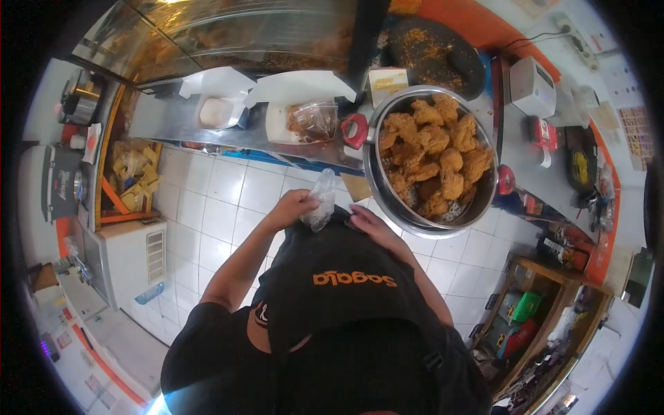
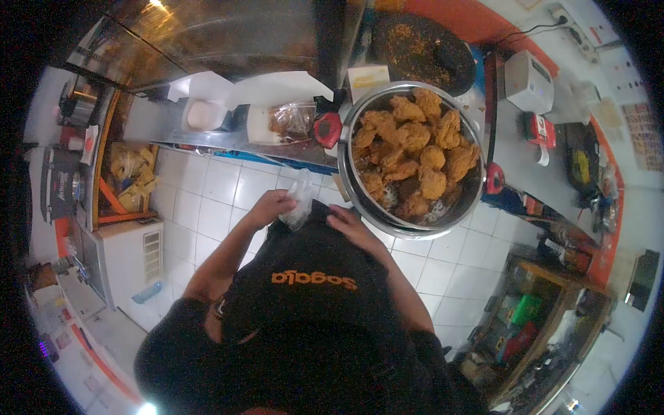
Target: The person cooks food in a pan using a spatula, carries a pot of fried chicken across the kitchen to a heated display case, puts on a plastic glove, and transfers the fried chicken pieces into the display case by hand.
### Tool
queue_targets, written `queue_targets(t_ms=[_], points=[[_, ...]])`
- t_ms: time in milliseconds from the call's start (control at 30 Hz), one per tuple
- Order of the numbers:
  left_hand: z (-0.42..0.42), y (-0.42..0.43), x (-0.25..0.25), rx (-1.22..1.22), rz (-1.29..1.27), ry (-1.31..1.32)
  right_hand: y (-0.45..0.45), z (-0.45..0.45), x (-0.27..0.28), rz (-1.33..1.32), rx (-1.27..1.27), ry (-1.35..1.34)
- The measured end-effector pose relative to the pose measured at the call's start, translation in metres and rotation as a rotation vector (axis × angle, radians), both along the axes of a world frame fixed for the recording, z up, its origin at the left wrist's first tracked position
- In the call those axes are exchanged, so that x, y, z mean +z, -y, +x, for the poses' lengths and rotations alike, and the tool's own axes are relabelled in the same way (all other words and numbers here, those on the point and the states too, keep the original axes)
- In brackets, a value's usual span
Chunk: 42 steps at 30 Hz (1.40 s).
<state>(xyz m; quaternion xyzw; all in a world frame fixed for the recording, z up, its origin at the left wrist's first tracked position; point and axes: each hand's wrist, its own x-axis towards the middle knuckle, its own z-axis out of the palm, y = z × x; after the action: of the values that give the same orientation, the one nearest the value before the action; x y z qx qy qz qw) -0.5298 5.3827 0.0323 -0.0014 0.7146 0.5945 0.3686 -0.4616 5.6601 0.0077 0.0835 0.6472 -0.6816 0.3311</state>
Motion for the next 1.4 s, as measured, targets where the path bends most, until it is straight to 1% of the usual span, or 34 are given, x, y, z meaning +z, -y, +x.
queue_targets(t_ms=[33,67,100,167,233,333,367,433,500,567,633,667,733,767,833,867,933,967,1067,1100,1200,1233,1300,1333,1367,1400], points=[[0.003,-0.003,0.001,0.034,0.065,0.067,0.01,-0.01,0.004,-0.027,0.068,-0.045],[0.007,-0.006,-0.002,0.063,0.083,0.048,0.019,-0.019,0.007,-0.055,0.135,-0.089],[0.025,0.022,-0.007,0.093,0.101,0.03,0.059,-0.012,0.01,-0.033,0.162,-0.141],[0.027,0.011,-0.006,0.139,0.106,-0.004,0.066,-0.026,0.01,0.013,0.218,-0.246],[0.023,0.0,0.007,0.179,0.08,-0.036,0.058,-0.035,0.006,-0.008,0.126,-0.191],[0.025,0.012,0.012,0.342,0.028,0.031,0.061,-0.034,-0.013,-0.086,0.012,-0.128],[0.027,0.018,0.011,0.381,0.056,0.032,0.061,-0.03,-0.023,-0.12,-0.026,-0.108],[0.033,0.026,0.007,0.451,0.111,0.032,0.064,-0.03,-0.01,-0.18,-0.08,-0.124],[0.04,0.034,-0.011,0.568,0.261,0.102,0.068,-0.03,0.006,-0.285,-0.152,-0.104],[0.044,0.033,-0.014,0.652,0.411,0.174,0.069,-0.031,0.022,-0.434,-0.241,-0.045],[0.045,0.03,0.0,0.704,0.562,0.247,0.07,-0.031,0.027,-0.439,-0.155,-0.118],[0.045,0.028,0.006,0.689,0.543,0.235,0.07,-0.031,0.03,-0.44,-0.112,-0.154],[0.043,0.026,0.021,0.658,0.501,0.21,0.072,-0.035,0.068,-0.274,0.045,-0.116],[0.041,0.026,0.03,0.582,0.399,0.106,0.072,-0.037,0.084,-0.191,0.122,-0.095],[0.033,0.023,0.046,0.426,0.196,-0.098,0.068,-0.04,0.092,0.089,0.261,-0.378],[0.029,0.024,0.054,0.431,0.209,-0.116,0.068,-0.042,0.097,0.232,0.33,-0.52],[0.02,0.029,0.066,0.443,0.236,-0.158,0.066,-0.045,0.112,0.064,0.173,-0.426],[0.013,0.044,0.058,0.411,0.224,-0.148,0.065,-0.048,0.119,-0.02,0.098,-0.382],[-0.004,0.059,0.065,0.486,0.251,-0.247,0.062,-0.045,0.134,-0.31,-0.147,-0.211],[-0.009,0.05,0.089,0.567,0.182,-0.28,0.063,-0.045,0.139,-0.45,-0.176,-0.171],[-0.02,0.035,0.108,0.962,-0.293,-0.929,0.069,-0.048,0.158,-0.55,-0.411,-0.172],[-0.01,0.027,0.129,0.86,-0.37,-1.006,0.072,-0.05,0.161,-0.575,-0.418,-0.241],[0.005,-0.013,0.171,0.33,-0.386,-1.286,0.075,-0.048,0.163,-0.614,-0.426,-0.366],[0.005,-0.039,0.189,0.229,-0.24,-1.196,0.075,-0.048,0.164,-0.676,-0.381,-0.353],[0.007,-0.057,0.184,0.32,-0.161,-1.181,0.074,-0.048,0.163,-0.738,-0.331,-0.339],[0.004,-0.06,0.172,0.314,-0.184,-1.191,0.073,-0.049,0.16,-0.801,-0.28,-0.326]])
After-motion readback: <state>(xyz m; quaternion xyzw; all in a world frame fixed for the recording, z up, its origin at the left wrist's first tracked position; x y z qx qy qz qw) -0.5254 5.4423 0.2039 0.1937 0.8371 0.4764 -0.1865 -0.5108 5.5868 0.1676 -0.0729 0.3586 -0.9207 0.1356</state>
